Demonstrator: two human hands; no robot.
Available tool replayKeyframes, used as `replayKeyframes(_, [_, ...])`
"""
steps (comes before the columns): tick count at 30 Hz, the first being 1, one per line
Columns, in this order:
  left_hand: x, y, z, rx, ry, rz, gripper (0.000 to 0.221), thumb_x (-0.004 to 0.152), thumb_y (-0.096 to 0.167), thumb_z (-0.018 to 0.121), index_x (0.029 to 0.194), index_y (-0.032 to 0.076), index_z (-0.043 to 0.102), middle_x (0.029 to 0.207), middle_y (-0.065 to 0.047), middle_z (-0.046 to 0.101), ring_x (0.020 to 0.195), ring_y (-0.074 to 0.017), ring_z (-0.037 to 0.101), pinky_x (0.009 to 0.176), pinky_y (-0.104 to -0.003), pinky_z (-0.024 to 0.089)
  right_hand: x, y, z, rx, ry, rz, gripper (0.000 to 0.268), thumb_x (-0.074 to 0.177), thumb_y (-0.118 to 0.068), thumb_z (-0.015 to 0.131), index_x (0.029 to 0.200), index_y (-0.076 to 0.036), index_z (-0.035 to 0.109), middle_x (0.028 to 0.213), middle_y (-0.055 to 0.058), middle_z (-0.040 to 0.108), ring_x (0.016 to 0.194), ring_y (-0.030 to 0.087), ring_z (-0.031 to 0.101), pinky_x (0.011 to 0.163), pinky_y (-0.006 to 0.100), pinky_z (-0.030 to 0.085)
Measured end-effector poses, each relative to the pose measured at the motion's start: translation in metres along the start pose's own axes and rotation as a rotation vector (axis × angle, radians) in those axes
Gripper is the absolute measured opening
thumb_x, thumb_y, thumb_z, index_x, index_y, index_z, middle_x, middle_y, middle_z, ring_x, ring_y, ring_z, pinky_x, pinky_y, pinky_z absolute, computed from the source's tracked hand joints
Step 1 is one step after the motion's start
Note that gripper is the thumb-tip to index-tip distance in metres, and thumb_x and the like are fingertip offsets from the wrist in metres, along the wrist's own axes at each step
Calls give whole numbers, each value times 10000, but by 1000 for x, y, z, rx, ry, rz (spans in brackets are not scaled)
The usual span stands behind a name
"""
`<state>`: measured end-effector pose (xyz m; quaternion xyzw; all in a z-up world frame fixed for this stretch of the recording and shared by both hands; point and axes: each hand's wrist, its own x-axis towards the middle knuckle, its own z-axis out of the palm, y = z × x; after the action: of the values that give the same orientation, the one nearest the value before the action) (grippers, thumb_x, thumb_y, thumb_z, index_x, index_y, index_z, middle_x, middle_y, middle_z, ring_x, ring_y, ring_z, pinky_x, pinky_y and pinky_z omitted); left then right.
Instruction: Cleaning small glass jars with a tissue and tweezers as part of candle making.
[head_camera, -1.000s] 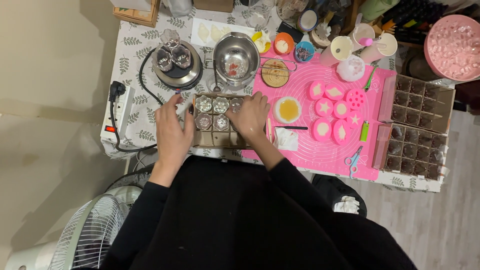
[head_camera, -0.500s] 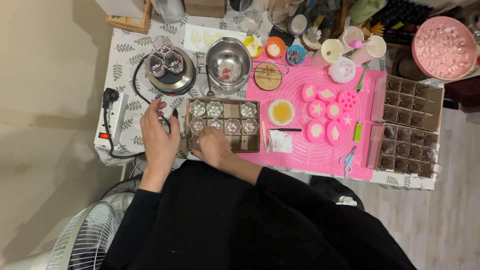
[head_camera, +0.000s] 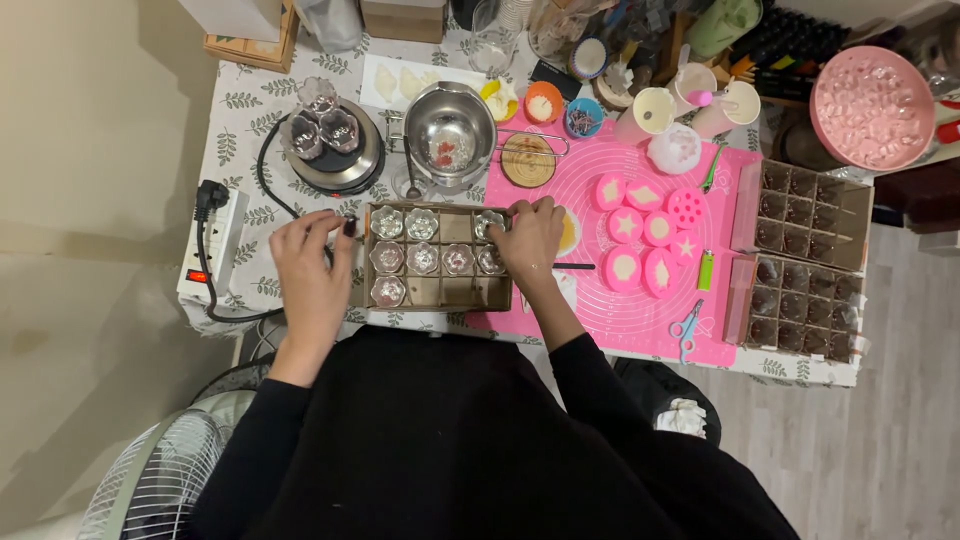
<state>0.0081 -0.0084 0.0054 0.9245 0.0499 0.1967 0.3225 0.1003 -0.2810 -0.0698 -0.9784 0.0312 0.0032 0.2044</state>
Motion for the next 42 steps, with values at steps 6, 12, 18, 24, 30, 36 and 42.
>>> replayKeyframes(6, [6,8,5,-38,-25,-9,198,1016,117,668,1197,37,675,1273,-117,630,1236,-336,484,1091,-437,390,-8,-8,2,-62,-72,-6,453,687,-332,855,1061,-91,775,1104,172,553,1092,379,457,965,483,387])
replayKeyframes(12, [6,4,5,-27,-49,-35,231,1003,125,671,1208,18,669,1279,-136,622,1250,-342,483,1098,-441,385,-9,-6,15,-91,-28,-37,521,691,-387,870,1073,-51,754,1139,144,541,1111,356,458,953,484,393])
replayKeyframes(18, [3,-1,6,-21,-52,-54,256,1001,139,674,1225,17,657,1276,-143,617,1258,-344,482,1101,-444,385,-1,-21,4,-236,-120,-64,517,658,-414,887,920,12,754,1177,162,520,1150,360,448,947,492,392])
replayKeyframes(24, [5,-3,4,-14,-61,-49,259,1005,145,676,1228,17,644,1264,-149,610,1232,-341,495,1081,-441,393,0,-13,9,-221,-45,-132,596,568,-433,890,841,71,727,1131,178,523,1075,356,471,865,476,422])
replayKeyframes(30, [2,-7,0,-36,-37,-67,261,999,143,679,1227,21,642,1257,-151,613,1197,-354,521,1054,-443,413,-5,6,-20,204,187,-135,472,602,-373,855,648,63,682,988,207,583,950,313,563,802,405,498])
replayKeyframes(36, [0,-11,3,-62,-41,-130,253,1013,166,673,1223,28,647,1250,-141,620,1174,-350,530,1034,-438,422,11,60,10,891,-310,398,522,840,-398,786,723,100,682,657,61,615,577,107,520,554,303,389])
replayKeyframes(42, [-2,-14,6,-84,-42,-115,265,1012,180,666,1231,31,645,1249,-141,619,1168,-344,539,1034,-435,419,17,19,-4,900,-379,389,375,828,-365,728,780,4,777,710,9,689,635,65,576,595,219,443])
